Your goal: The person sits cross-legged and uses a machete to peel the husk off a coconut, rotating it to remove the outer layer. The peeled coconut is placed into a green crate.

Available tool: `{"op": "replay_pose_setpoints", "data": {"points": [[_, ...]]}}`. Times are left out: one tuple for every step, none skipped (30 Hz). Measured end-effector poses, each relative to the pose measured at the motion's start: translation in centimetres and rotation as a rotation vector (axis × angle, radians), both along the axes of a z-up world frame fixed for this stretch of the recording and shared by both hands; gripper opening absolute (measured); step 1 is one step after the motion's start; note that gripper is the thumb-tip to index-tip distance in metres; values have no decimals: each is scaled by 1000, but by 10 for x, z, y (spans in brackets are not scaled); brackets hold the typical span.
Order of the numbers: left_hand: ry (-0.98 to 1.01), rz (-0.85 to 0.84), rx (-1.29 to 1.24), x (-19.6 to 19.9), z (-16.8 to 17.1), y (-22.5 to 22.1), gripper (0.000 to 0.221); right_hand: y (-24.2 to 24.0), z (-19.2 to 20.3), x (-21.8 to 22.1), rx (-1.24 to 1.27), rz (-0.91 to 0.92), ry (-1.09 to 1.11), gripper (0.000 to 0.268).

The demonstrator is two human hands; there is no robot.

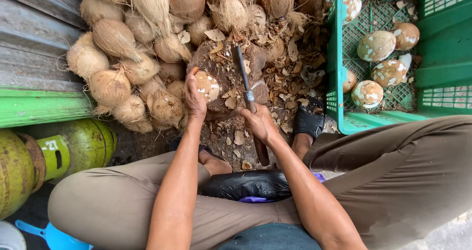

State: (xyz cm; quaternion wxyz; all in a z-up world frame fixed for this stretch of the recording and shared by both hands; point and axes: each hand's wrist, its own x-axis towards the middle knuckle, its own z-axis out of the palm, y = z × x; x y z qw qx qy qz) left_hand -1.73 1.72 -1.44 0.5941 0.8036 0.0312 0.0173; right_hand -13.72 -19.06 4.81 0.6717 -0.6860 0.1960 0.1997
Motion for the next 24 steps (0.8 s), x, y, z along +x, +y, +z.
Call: {"op": "replay_pose_setpoints", "data": {"points": [[78, 57, 21, 3, 1, 0, 77, 0, 0, 3, -8, -12, -21, 35], [166, 111, 41, 0, 0, -3, 77, 0, 1, 1, -17, -26, -33, 36], [255, 164, 61, -4, -1, -7, 77, 1, 1, -2, -27, -39, -45, 38], [155, 121, 132, -6, -2, -12, 74, 5, 1, -2, -52, -32, -60, 35], [55, 75, 203, -9, -2, -16, 73, 8, 2, -3, -78, -26, -75, 32], [-44, 23, 271, -10, -2, -20, 73, 11, 2, -4, -105, -23, -90, 30], [-44, 20, 316, -10, -3, -24, 74, 14, 1, -6, -86, -26, -74, 32], [-38, 18, 361, -13, -3, -26, 75, 16, 1, -10, -67, -28, -52, 35], [-32, 15, 407, -16, -2, -27, 77, 18, 0, -14, -48, -31, -30, 38], [9, 15, 422, -11, 0, -26, 73, 19, -1, -13, -10, -45, 13, 33], [51, 15, 437, -6, 2, -24, 69, 20, -3, -11, 28, -60, 55, 28], [98, 17, 454, -4, 6, -22, 65, 20, -4, -12, 68, -71, 103, 24], [105, -18, 533, -3, 9, -20, 66, 20, -6, -12, 74, -77, 111, 27], [112, -59, 609, -1, 11, -21, 68, 17, -8, -12, 78, -89, 121, 31], [120, -101, 685, -1, 14, -23, 70, 15, -9, -12, 81, -100, 132, 35], [96, -101, 675, -2, 18, -25, 73, 14, -10, -13, 86, -95, 108, 36], [72, -101, 666, -4, 22, -28, 75, 13, -10, -14, 92, -91, 84, 37], [42, -100, 658, -3, 27, -29, 78, 13, -8, -10, 98, -87, 54, 38], [154, -89, 622, -3, 31, -30, 78, 14, -6, -7, 53, -59, 55, 38], [263, -81, 581, -3, 34, -33, 77, 13, -3, -5, 3, -34, 54, 38], [371, -76, 539, -3, 36, -34, 77, 12, -1, -2, -46, -9, 53, 39], [285, -77, 648, -9, 35, -34, 74, 12, 2, -6, -46, -5, 81, 38], [197, -79, 756, -15, 33, -32, 71, 12, 4, -11, -45, 0, 110, 38], [103, -78, 862, -18, 31, -29, 69, 13, 6, -12, -44, 7, 132, 38]]}}
